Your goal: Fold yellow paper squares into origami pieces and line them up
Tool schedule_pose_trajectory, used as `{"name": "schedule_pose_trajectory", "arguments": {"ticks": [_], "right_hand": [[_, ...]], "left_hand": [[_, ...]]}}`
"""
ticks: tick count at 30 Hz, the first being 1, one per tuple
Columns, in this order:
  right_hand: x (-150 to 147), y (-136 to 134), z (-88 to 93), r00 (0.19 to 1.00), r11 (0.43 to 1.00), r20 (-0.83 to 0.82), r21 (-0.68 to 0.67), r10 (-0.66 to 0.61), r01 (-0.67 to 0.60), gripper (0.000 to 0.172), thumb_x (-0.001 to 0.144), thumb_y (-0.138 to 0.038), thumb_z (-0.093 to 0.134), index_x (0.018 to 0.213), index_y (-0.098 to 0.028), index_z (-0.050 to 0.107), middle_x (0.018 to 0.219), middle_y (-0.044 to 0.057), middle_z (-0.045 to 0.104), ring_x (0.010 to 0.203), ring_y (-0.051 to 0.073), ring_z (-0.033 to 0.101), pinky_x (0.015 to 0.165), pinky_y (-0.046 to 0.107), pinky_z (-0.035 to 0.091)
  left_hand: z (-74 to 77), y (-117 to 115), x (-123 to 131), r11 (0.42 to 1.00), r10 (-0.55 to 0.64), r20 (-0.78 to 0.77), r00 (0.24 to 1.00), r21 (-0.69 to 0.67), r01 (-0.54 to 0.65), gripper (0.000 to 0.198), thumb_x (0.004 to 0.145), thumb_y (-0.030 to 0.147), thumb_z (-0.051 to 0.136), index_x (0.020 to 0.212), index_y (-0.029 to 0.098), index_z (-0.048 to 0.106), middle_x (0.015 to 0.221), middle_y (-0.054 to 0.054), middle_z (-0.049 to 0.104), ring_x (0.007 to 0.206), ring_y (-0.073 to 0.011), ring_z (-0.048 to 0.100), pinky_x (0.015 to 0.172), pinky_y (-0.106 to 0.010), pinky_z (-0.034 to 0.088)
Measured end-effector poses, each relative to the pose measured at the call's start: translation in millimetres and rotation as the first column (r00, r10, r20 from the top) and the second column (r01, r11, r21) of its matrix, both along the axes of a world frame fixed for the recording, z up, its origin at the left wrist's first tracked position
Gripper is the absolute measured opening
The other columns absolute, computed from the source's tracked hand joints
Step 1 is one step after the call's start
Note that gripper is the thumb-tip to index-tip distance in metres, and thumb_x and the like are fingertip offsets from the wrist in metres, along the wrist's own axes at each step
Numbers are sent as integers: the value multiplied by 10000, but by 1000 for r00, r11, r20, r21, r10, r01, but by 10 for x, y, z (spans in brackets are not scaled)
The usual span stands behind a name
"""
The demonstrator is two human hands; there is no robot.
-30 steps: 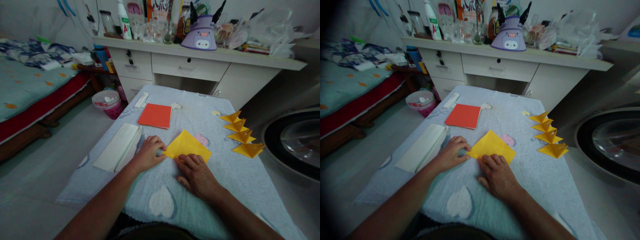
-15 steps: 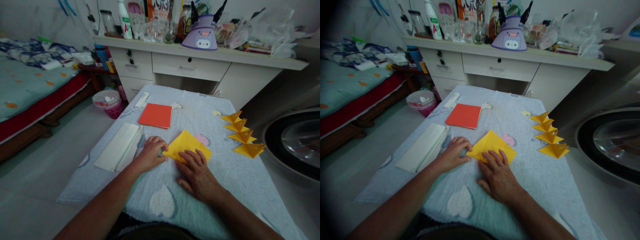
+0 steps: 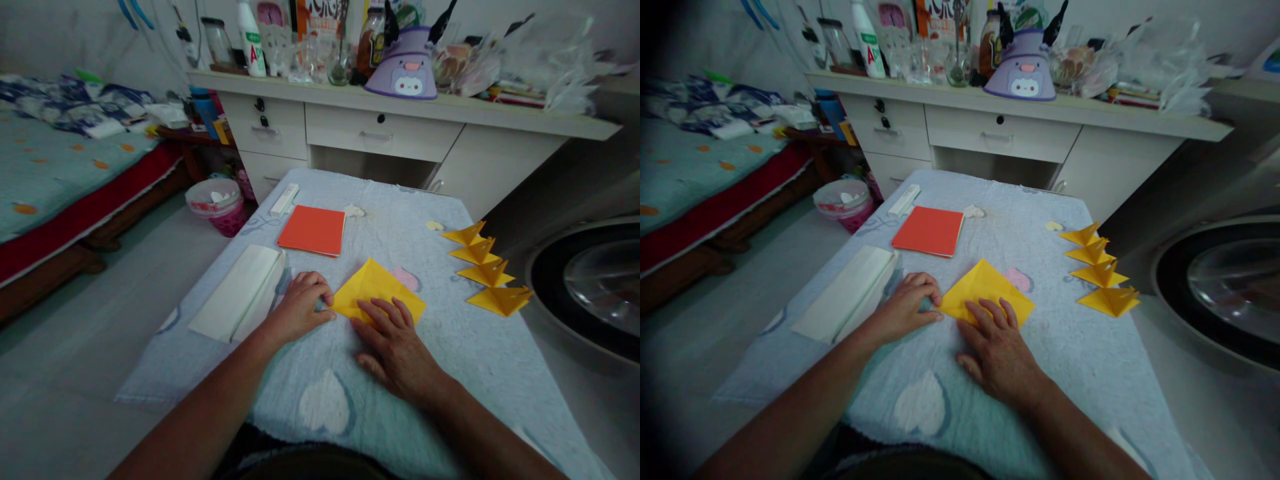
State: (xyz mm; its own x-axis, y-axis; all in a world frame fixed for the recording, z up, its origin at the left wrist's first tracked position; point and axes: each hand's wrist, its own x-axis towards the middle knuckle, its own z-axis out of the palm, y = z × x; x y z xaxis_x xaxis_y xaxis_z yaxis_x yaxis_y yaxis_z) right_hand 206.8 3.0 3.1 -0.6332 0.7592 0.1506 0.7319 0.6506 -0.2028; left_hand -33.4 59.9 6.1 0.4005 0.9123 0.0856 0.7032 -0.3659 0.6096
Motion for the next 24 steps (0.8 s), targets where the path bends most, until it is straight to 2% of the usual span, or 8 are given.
{"name": "schedule_pose_trajectory", "arguments": {"ticks": [10,13,18,21,24], "right_hand": [[-3,6,24,1000,1000,-7,-2,1,-1,497,898,-491,536,1323,-234,563,1524,103,371,1337,364,332,1090,602,230],[1,-10,13,1000,1000,-5,29,5,-5,521,903,-507,517,1334,-217,556,1499,81,419,1337,371,318,1110,615,169],[-1,-47,-16,1000,998,23,63,17,-18,538,905,-511,516,1342,-198,551,1389,71,553,1276,356,396,1116,604,118],[-11,-59,-41,1000,995,18,98,-1,-1,544,913,-517,507,1337,-178,553,1362,80,581,1315,350,374,1125,593,85],[-28,-59,-66,1000,995,12,100,-9,8,550,922,-526,493,1329,-163,559,1367,90,577,1335,335,371,1130,560,140]], "left_hand": [[-3,14,6,1000,7,9,1000,9,-7,33,776,197,673,762,218,650,945,-12,592,993,-202,519,912,-360,387],[-6,12,17,1000,19,-11,1000,11,-19,23,782,203,663,762,214,656,949,-19,593,992,-207,518,908,-369,388],[-6,7,37,999,30,-30,999,27,-29,31,774,193,654,750,214,657,932,-22,586,978,-208,513,905,-372,387],[-13,7,44,999,36,-37,999,35,-35,41,772,186,649,742,213,654,927,-23,584,973,-207,511,906,-371,388],[-20,7,51,999,40,-49,998,39,-38,45,775,185,643,741,212,655,930,-26,584,979,-210,508,907,-372,386]]}}
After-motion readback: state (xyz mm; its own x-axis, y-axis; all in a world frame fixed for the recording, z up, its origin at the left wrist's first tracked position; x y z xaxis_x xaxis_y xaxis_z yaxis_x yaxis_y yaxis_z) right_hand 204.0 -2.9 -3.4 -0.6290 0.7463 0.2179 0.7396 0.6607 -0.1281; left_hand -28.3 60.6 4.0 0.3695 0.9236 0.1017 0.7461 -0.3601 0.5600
